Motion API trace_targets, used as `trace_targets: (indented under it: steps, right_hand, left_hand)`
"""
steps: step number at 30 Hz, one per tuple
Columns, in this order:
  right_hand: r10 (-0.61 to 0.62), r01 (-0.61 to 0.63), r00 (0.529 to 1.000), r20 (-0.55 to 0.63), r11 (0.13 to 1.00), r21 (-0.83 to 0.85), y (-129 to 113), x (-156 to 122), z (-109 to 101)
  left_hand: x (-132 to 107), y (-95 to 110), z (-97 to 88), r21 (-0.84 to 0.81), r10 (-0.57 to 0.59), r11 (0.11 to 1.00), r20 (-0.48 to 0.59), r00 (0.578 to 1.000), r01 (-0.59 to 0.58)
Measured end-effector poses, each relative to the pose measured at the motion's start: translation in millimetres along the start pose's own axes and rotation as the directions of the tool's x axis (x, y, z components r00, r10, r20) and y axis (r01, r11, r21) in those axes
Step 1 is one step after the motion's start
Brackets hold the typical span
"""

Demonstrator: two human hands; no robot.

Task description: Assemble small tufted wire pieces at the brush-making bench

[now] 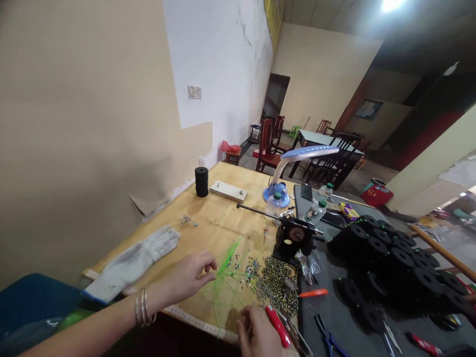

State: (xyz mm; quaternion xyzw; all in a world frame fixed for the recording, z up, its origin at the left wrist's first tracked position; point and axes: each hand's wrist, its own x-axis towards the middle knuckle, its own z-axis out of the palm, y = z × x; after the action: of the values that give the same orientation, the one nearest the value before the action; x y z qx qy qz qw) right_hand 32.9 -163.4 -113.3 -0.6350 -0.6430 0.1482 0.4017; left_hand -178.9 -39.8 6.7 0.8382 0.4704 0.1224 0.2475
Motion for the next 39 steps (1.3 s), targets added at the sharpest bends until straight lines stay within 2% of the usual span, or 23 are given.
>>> trace_targets:
  steps: [5,10,12,14,17,20,23,26,28,29,31,35,37,39]
  right_hand:
    - [-0.016,0.016,0.999,0.039,1.0,0.0,4,-11,-7]
    - [-0.017,0.018,0.998,0.064,1.0,-0.014,7,-24,-12]
    - [-0.019,0.02,0.998,0.064,1.0,-0.016,9,-26,-14]
    - [-0.018,0.019,0.997,0.07,1.0,-0.019,11,-27,-16]
    - [-0.013,0.015,0.997,0.078,0.999,-0.037,11,-25,-18]
    - [-0.022,0.028,0.997,0.071,0.995,-0.093,6,-19,-16]
    - [-0.016,0.033,0.997,0.07,0.967,-0.251,-2,-6,-12]
    - [0.049,0.01,0.992,0.117,0.889,-0.458,-12,7,-9]
    - [0.106,0.0,0.981,0.161,0.834,-0.551,-19,13,-7]
    - [0.133,-0.004,0.975,0.178,0.813,-0.582,-22,15,-6]
    - [0.171,-0.012,0.965,0.2,0.788,-0.615,-28,18,-5]
    - [0.204,-0.024,0.953,0.223,0.787,-0.617,-29,19,-3]
    - [0.192,-0.024,0.958,0.215,0.798,-0.603,-26,18,-3]
    - [0.16,-0.009,0.965,0.209,0.814,-0.581,-23,17,-4]
  left_hand:
    - [-22,16,42.9,0.027,0.072,0.997,0.113,0.991,-0.076]
    - [-17,23,64.1,0.24,0.002,0.969,0.203,0.979,-0.051]
    - [-15,20,65.4,0.263,0.015,0.962,0.216,0.976,-0.073]
    - [-15,15,61.4,0.236,0.094,0.961,0.218,0.971,-0.146]
    - [-15,5,49.5,0.194,0.238,0.937,0.261,0.936,-0.292]
    - [-11,-3,40.7,0.199,0.308,0.904,0.314,0.898,-0.379]
    - [-5,-7,41.7,0.22,0.376,0.86,0.335,0.864,-0.46]
    - [-1,-10,47.8,0.25,0.449,0.802,0.347,0.823,-0.543]
    - [-2,-12,50.9,0.252,0.463,0.79,0.35,0.814,-0.558]
    - [-3,-13,51.6,0.236,0.456,0.804,0.345,0.821,-0.546]
    - [-5,-15,50.7,0.17,0.413,0.865,0.296,0.862,-0.473]
    - [-5,-14,37.3,-0.067,0.236,0.97,0.043,0.971,-0.232]
    - [-4,-10,26.4,-0.182,0.125,0.973,-0.083,0.989,-0.138]
    - [-4,-6,16.9,-0.225,0.032,0.972,-0.169,0.985,-0.07]
